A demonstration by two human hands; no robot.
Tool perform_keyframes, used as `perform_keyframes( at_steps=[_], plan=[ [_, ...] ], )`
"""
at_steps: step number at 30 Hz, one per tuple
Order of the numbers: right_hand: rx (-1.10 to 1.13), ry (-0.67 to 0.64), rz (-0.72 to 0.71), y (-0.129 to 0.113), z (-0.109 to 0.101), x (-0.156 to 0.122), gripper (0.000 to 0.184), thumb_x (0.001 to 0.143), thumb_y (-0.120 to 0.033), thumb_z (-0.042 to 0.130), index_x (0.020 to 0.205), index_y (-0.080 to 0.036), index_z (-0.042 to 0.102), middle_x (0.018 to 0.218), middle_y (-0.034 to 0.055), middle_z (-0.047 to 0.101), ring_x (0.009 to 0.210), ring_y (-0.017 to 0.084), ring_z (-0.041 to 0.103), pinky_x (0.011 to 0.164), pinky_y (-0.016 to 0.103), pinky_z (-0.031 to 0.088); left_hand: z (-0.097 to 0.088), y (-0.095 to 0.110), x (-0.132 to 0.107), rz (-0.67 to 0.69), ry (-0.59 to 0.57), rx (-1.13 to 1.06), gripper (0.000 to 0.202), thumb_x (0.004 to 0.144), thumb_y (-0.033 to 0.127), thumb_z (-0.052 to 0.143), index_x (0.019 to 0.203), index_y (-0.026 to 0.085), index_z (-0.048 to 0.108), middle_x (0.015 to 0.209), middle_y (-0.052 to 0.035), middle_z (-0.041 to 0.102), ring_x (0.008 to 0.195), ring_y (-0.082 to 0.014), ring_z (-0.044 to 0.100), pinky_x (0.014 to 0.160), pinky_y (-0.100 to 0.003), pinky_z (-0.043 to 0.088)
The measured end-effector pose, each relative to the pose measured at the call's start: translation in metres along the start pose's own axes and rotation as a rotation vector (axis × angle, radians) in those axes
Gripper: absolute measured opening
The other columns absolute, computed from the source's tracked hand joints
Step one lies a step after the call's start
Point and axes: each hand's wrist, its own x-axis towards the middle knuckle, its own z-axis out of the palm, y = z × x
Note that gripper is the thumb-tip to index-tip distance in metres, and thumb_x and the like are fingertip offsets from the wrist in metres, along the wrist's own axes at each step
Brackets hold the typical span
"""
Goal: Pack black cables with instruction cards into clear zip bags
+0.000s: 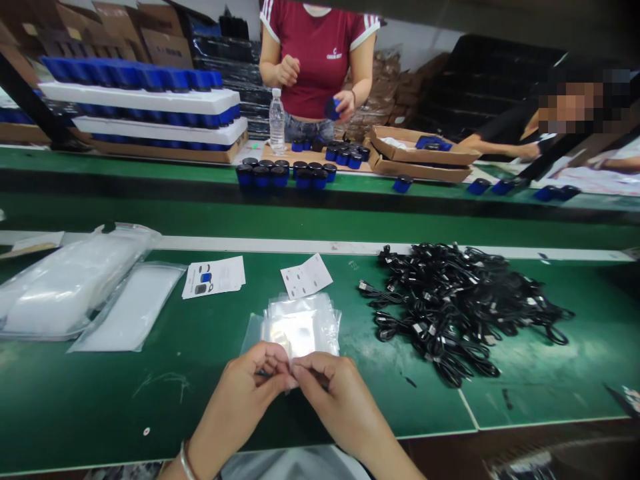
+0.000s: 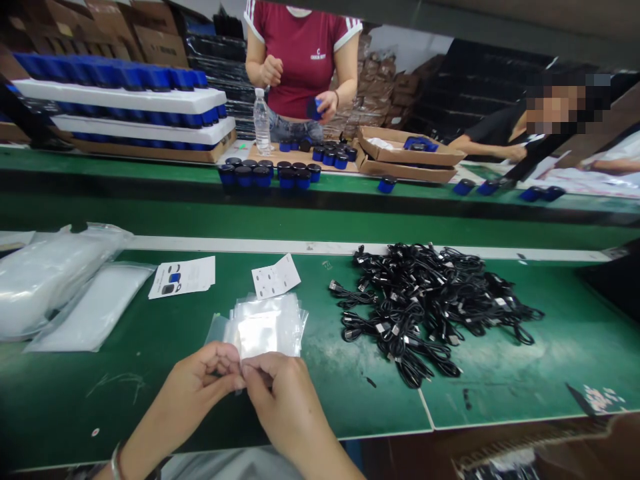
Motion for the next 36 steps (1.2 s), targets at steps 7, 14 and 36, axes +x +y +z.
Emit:
perform_keyframes(
  at_steps=[7,14,36],
  plan=[
    [0.062,-0.031,0.01,0.002,-0.001,0.0,0.025,0.086,-0.021,0.048,0.075,-0.017,0.07,0.071,0.0004,0.069,0.063,0.014,0.059,0.059,0.02,0.043,0.002,-0.002,0.001,0.024,0.018,0.07,0.007,0.071,0.015,0.06,0.075,0.021,0.06,0.066,0.0055,0.064,0.063,-0.0106,0.062,0.06,-0.019,0.051],
    [-0.005,0.02,0.055,0.005,0.005,0.002,0.024,0.083,-0.019,0.048,0.071,-0.017,0.069,0.064,0.0,0.067,0.055,0.013,0.057,0.053,0.019,0.04,0.006,-0.012,-0.001,0.16,0.087,0.275,0.006,0.076,0.021,0.058,0.08,0.024,0.058,0.072,0.0053,0.069,0.066,-0.012,0.068,0.065,-0.02,0.054],
    [-0.128,0.049,-0.051,-0.007,0.007,0.008,0.015,0.071,-0.007,0.055,0.069,-0.018,0.064,0.065,-0.0019,0.065,0.061,0.012,0.06,0.061,0.021,0.042,-0.003,0.002,-0.018,0.39,0.14,0.697,0.023,0.088,0.025,0.043,0.09,0.02,0.065,0.08,-0.0017,0.067,0.067,-0.0136,0.066,0.063,-0.022,0.051]
  ],
)
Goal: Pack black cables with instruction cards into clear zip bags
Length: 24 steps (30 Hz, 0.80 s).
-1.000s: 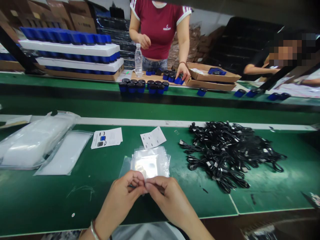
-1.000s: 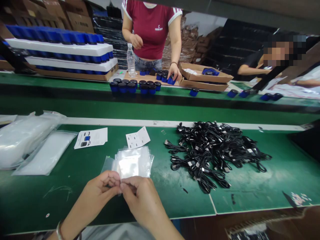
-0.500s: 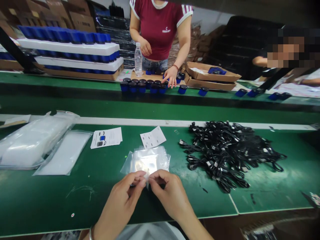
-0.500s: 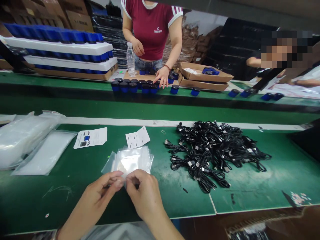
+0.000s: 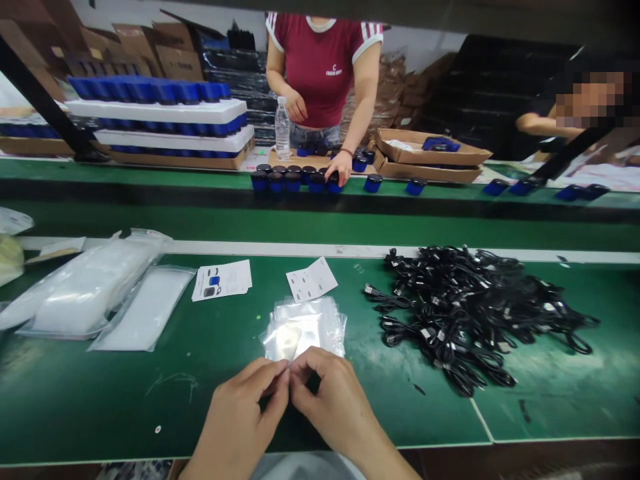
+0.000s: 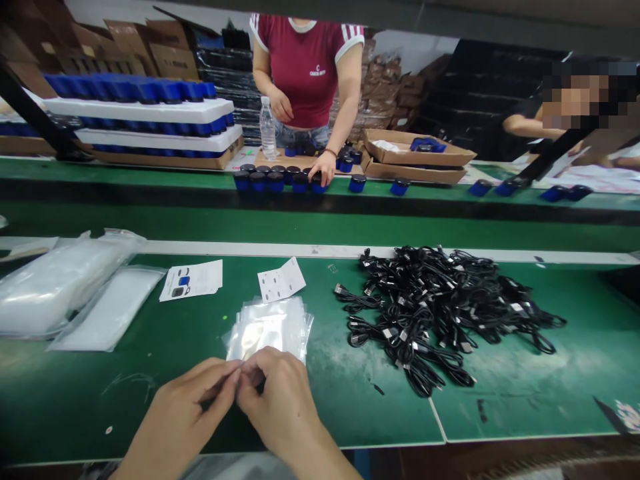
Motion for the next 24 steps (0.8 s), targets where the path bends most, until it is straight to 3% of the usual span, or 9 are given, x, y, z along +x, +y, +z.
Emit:
perform_keyframes(
  at_steps=[7,12,15,18,21,24],
  plan=[
    [-0.087,-0.06,-0.111,0.005,-0.004,-0.002,0.014,0.071,-0.005,0.056,0.072,-0.017,0.063,0.07,0.0007,0.064,0.068,0.015,0.06,0.064,0.023,0.045,-0.007,0.004,0.006,-0.022,-0.136,0.12,0.024,0.084,0.019,0.044,0.062,0.02,0.056,0.057,0.003,0.059,0.049,-0.0119,0.058,0.047,-0.021,0.04],
    [-0.191,-0.019,-0.182,0.007,0.001,-0.013,0.036,0.079,-0.008,0.046,0.113,-0.012,0.056,0.097,0.0111,0.063,0.089,0.022,0.06,0.078,0.034,0.048,-0.002,0.004,0.012,-0.042,-0.109,0.071,0.027,0.087,0.023,0.041,0.061,0.021,0.048,0.057,0.004,0.055,0.05,-0.0116,0.054,0.049,-0.021,0.038],
    [-0.204,-0.045,-0.214,0.006,0.001,-0.018,0.047,0.077,-0.007,0.046,0.124,-0.01,0.049,0.106,0.013,0.063,0.097,0.024,0.059,0.084,0.034,0.047,0.003,0.003,0.013,-0.037,-0.118,-0.05,0.026,0.088,0.024,0.04,0.064,0.021,0.048,0.061,0.0038,0.056,0.053,-0.0107,0.055,0.051,-0.02,0.04],
    [-0.203,-0.033,-0.187,0.006,0.001,-0.017,0.039,0.08,-0.008,0.044,0.116,-0.015,0.056,0.097,0.0087,0.068,0.087,0.02,0.064,0.076,0.027,0.048,0.008,0.003,0.012,0.021,-0.085,-0.097,0.024,0.088,0.022,0.042,0.066,0.02,0.05,0.064,0.0032,0.057,0.057,-0.0106,0.055,0.055,-0.02,0.042],
    [-0.274,0.034,-0.12,0.008,0.004,-0.012,0.024,0.084,-0.011,0.043,0.087,-0.021,0.065,0.074,0.002,0.069,0.065,0.016,0.064,0.06,0.022,0.042,0.01,0.001,0.01,0.061,-0.016,-0.044,0.023,0.086,0.02,0.043,0.065,0.02,0.049,0.063,0.0031,0.055,0.058,-0.0113,0.054,0.056,-0.021,0.041],
    [-0.411,0.143,-0.092,0.009,0.008,-0.008,0.021,0.082,-0.013,0.046,0.068,-0.02,0.06,0.062,0.0012,0.065,0.056,0.016,0.061,0.054,0.023,0.035,0.009,-0.002,0.007,0.053,0.056,0.022,0.024,0.083,0.018,0.044,0.06,0.02,0.047,0.057,0.0045,0.05,0.051,-0.0104,0.05,0.051,-0.02,0.038]
  ],
)
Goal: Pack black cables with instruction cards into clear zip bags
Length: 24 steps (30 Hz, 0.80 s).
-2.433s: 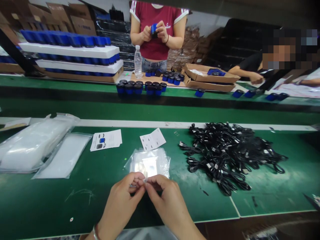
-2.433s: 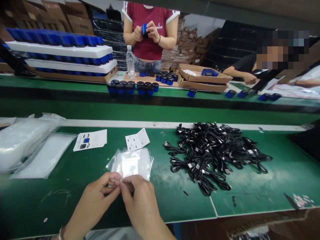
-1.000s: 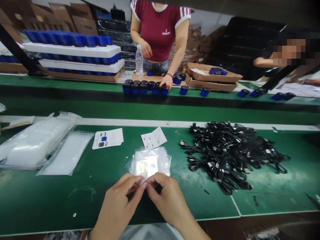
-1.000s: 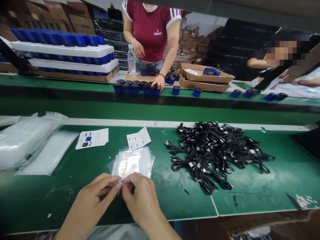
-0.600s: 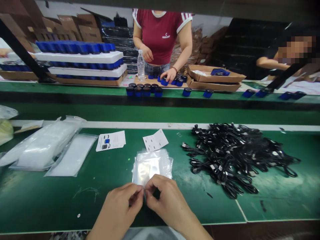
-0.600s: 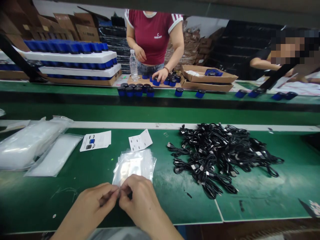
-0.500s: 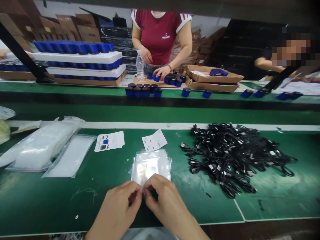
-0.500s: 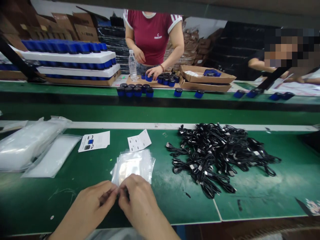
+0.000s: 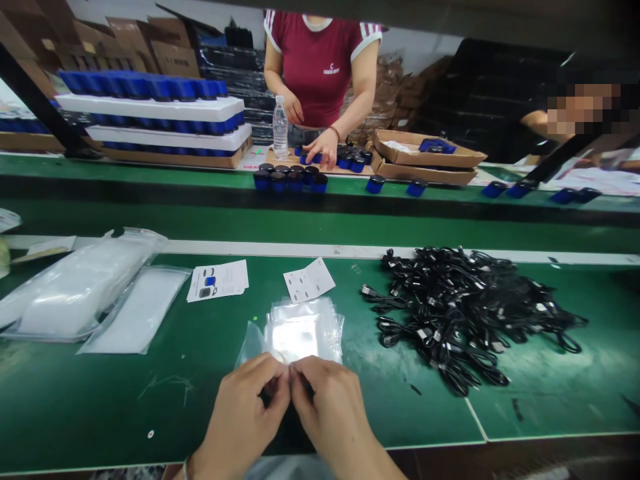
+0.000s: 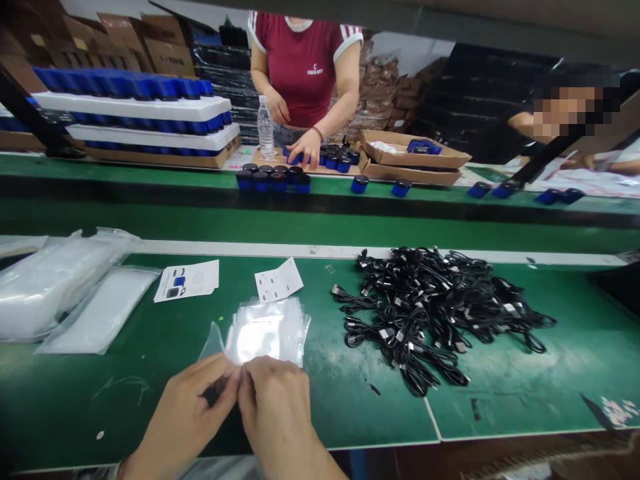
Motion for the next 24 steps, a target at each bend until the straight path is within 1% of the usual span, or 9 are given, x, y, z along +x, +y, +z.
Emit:
perform_keyframes(
  at_steps=[2,4,7,12,15,17,19,22,24],
  plan=[
    [-0.044,0.047,0.043,0.0,0.0,0.003,0.021,0.082,-0.014,0.046,0.068,-0.019,0.06,0.059,0.0019,0.063,0.055,0.016,0.06,0.054,0.023,0.033,-0.002,-0.001,-0.002,-0.017,0.036,0.019,0.023,0.081,0.016,0.044,0.058,0.02,0.045,0.054,0.0056,0.047,0.049,-0.0093,0.047,0.049,-0.019,0.037],
    [0.004,0.038,0.068,0.0,-0.002,0.006,0.02,0.084,-0.014,0.044,0.074,-0.019,0.061,0.063,0.0019,0.064,0.058,0.016,0.061,0.056,0.023,0.034,-0.004,-0.002,-0.003,-0.025,0.048,0.015,0.022,0.079,0.014,0.044,0.058,0.02,0.043,0.054,0.0062,0.046,0.048,-0.0085,0.047,0.049,-0.018,0.037],
    [0.102,-0.047,0.026,0.0,-0.004,0.009,0.014,0.085,-0.017,0.049,0.079,-0.02,0.061,0.072,0.0007,0.066,0.066,0.015,0.062,0.059,0.021,0.037,-0.007,-0.003,-0.004,-0.026,0.048,0.005,0.022,0.079,0.015,0.043,0.058,0.021,0.042,0.054,0.0065,0.046,0.048,-0.0082,0.047,0.049,-0.018,0.037],
    [-0.006,-0.14,0.015,0.004,-0.009,0.022,0.015,0.085,-0.017,0.053,0.073,-0.019,0.061,0.069,0.0007,0.065,0.064,0.016,0.061,0.057,0.023,0.038,-0.012,-0.011,-0.004,-0.083,0.083,0.069,0.022,0.076,0.017,0.044,0.055,0.021,0.038,0.05,0.0077,0.041,0.043,-0.008,0.043,0.046,-0.018,0.035],
    [-0.027,-0.227,-0.056,0.005,-0.016,0.044,0.014,0.088,-0.026,0.053,0.085,-0.017,0.064,0.086,0.0055,0.068,0.083,0.02,0.062,0.072,0.027,0.042,-0.014,-0.019,-0.003,-0.165,0.07,0.034,0.022,0.077,0.02,0.044,0.055,0.022,0.038,0.05,0.0078,0.042,0.044,-0.0084,0.044,0.046,-0.018,0.036],
    [-0.137,-0.183,-0.05,0.004,-0.016,0.062,0.028,0.087,-0.033,0.055,0.105,-0.011,0.061,0.109,0.0139,0.063,0.106,0.026,0.053,0.088,0.034,0.039,-0.015,-0.024,-0.004,-0.215,0.057,-0.01,0.022,0.078,0.022,0.043,0.057,0.022,0.041,0.051,0.0077,0.044,0.045,-0.0088,0.047,0.047,-0.018,0.037],
    [-0.246,-0.134,0.015,0.003,-0.012,0.08,0.051,0.086,-0.038,0.057,0.124,-0.005,0.048,0.125,0.0217,0.052,0.118,0.032,0.043,0.094,0.041,0.035,-0.015,-0.026,-0.005,-0.24,0.034,-0.039,0.021,0.079,0.024,0.043,0.058,0.022,0.043,0.051,0.0075,0.046,0.046,-0.0092,0.048,0.048,-0.018,0.038],
    [-0.291,-0.143,0.093,0.003,-0.005,0.101,0.071,0.081,-0.041,0.061,0.134,-0.001,0.034,0.119,0.0269,0.054,0.111,0.037,0.049,0.086,0.047,0.04,-0.013,-0.028,-0.007,-0.248,-0.01,-0.051,0.022,0.08,0.025,0.042,0.059,0.022,0.044,0.052,0.0067,0.048,0.048,-0.01,0.05,0.049,-0.019,0.039],
    [-0.295,-0.148,0.128,0.004,-0.003,0.109,0.069,0.08,-0.036,0.063,0.134,-0.001,0.034,0.114,0.027,0.057,0.107,0.038,0.051,0.081,0.048,0.042,-0.013,-0.029,-0.008,-0.254,-0.031,-0.062,0.023,0.081,0.026,0.041,0.059,0.022,0.045,0.054,0.0061,0.048,0.049,-0.0106,0.051,0.05,-0.02,0.039]
  ],
)
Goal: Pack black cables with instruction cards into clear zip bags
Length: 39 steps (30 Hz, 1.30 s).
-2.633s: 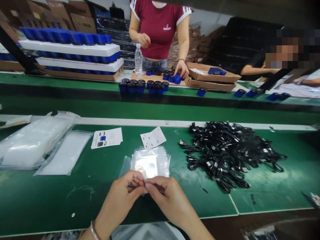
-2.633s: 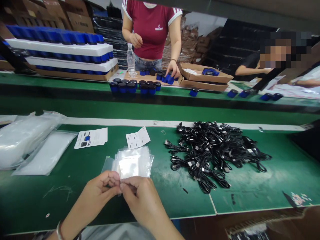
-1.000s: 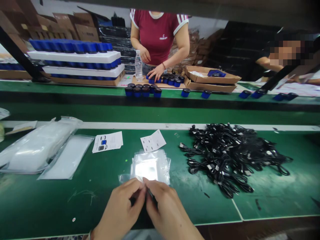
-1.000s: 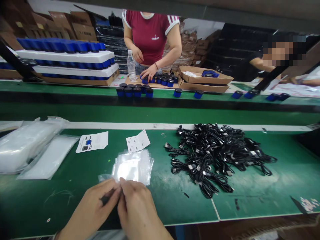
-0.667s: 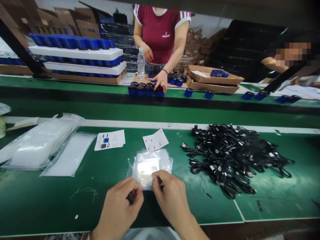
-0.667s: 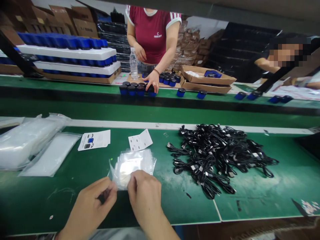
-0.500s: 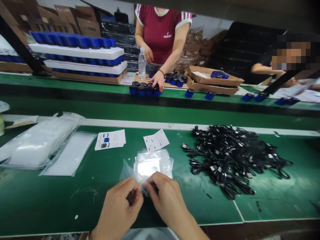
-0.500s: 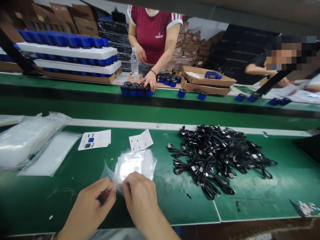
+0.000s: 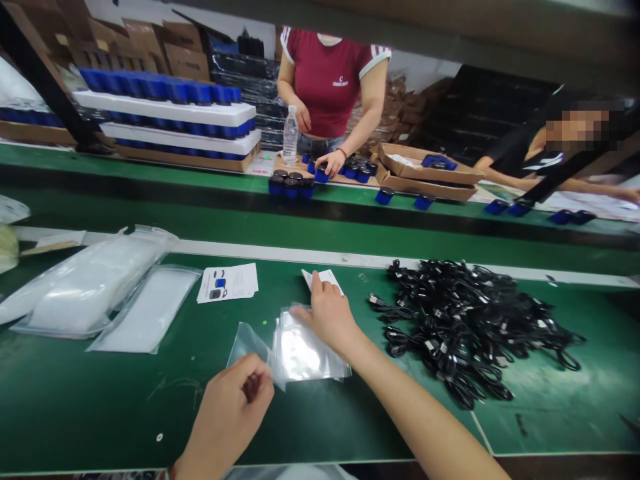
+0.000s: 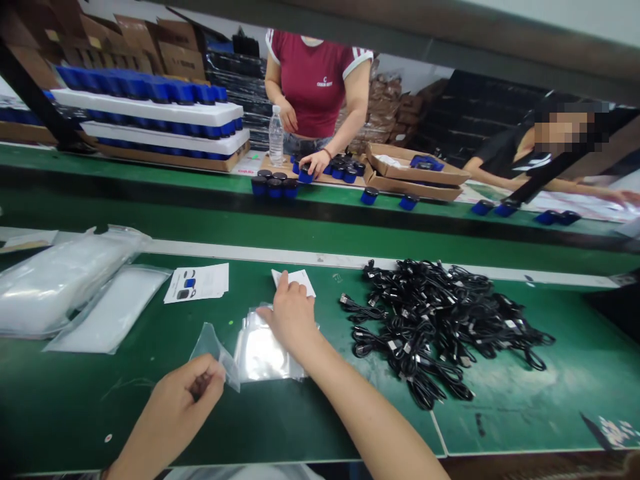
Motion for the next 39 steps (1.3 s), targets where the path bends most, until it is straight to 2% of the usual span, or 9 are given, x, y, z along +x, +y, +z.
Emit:
perform_keyframes(
  at_steps=[3,6,14,22,27,30,33,36,39],
  plan=[
    [0.021,-0.009,0.044,0.004,-0.005,0.007,0.053,0.084,-0.027,0.058,0.127,-0.002,0.042,0.113,0.0263,0.058,0.106,0.035,0.053,0.079,0.043,0.042,-0.001,-0.002,0.0,-0.023,-0.011,-0.02,0.023,0.082,0.028,0.042,0.06,0.022,0.045,0.054,0.0057,0.048,0.049,-0.011,0.051,0.05,-0.02,0.039],
    [0.088,-0.046,0.032,0.01,-0.013,0.011,0.041,0.087,-0.035,0.054,0.114,-0.005,0.053,0.103,0.0206,0.064,0.095,0.03,0.06,0.075,0.036,0.043,-0.002,-0.003,0.0,-0.035,0.0,-0.041,0.024,0.082,0.028,0.042,0.059,0.022,0.044,0.053,0.006,0.047,0.048,-0.011,0.05,0.048,-0.02,0.038],
    [0.313,-0.136,0.05,0.031,-0.02,0.027,0.04,0.076,-0.043,0.063,0.1,-0.011,0.062,0.093,0.0129,0.068,0.082,0.023,0.063,0.065,0.028,0.043,0.002,0.0,0.002,-0.045,-0.02,-0.099,0.023,0.081,0.027,0.043,0.058,0.022,0.045,0.053,0.0062,0.048,0.048,-0.0106,0.049,0.048,-0.019,0.038],
    [0.522,-0.177,-0.019,0.056,-0.014,0.042,0.032,0.08,-0.039,0.054,0.066,-0.013,0.065,0.055,0.0007,0.061,0.049,0.012,0.054,0.049,0.022,0.037,-0.001,-0.003,0.004,-0.16,-0.051,-0.286,0.03,0.085,0.039,0.043,0.061,0.022,0.047,0.048,0.0066,0.051,0.046,-0.0118,0.053,0.049,-0.022,0.042],
    [0.505,0.094,-0.018,0.037,-0.026,0.001,0.027,0.086,-0.025,0.041,0.071,-0.015,0.062,0.067,0.0035,0.062,0.063,0.016,0.054,0.057,0.026,0.037,-0.005,-0.003,0.016,-0.339,-0.012,-0.578,0.027,0.086,0.044,0.042,0.077,0.02,0.049,0.07,-0.0023,0.071,0.06,-0.0157,0.067,0.058,-0.027,0.053],
    [0.539,0.161,-0.18,0.014,-0.023,-0.046,0.022,0.088,-0.024,0.045,0.074,-0.019,0.061,0.072,0.0026,0.063,0.073,0.018,0.056,0.068,0.027,0.039,-0.007,-0.002,0.025,-0.391,0.105,-0.719,0.026,0.085,0.045,0.042,0.082,0.019,0.047,0.079,-0.0049,0.073,0.068,-0.018,0.07,0.062,-0.03,0.056],
    [0.566,0.142,-0.315,-0.005,-0.008,-0.081,0.02,0.087,-0.016,0.047,0.075,-0.02,0.062,0.072,0.0016,0.063,0.073,0.017,0.056,0.074,0.028,0.039,-0.005,0.001,0.028,-0.35,0.216,-0.686,0.028,0.086,0.046,0.041,0.08,0.02,0.048,0.071,-0.0001,0.068,0.059,-0.0157,0.067,0.054,-0.027,0.054],
    [0.609,0.2,-0.281,-0.015,0.01,-0.094,0.016,0.086,-0.015,0.05,0.078,-0.021,0.063,0.072,0.002,0.063,0.073,0.017,0.056,0.074,0.03,0.041,-0.001,0.006,0.027,-0.282,0.322,-0.557,0.027,0.086,0.042,0.041,0.07,0.021,0.046,0.058,0.0061,0.052,0.051,-0.0117,0.055,0.049,-0.023,0.045],
    [0.732,0.302,-0.23,-0.021,0.024,-0.097,0.012,0.084,-0.016,0.053,0.088,-0.023,0.062,0.076,0.0017,0.062,0.076,0.018,0.056,0.073,0.031,0.043,0.001,0.012,0.027,-0.232,0.446,-0.423,0.022,0.086,0.035,0.041,0.069,0.022,0.046,0.061,0.0058,0.045,0.057,-0.0125,0.048,0.057,-0.024,0.041]
  ],
)
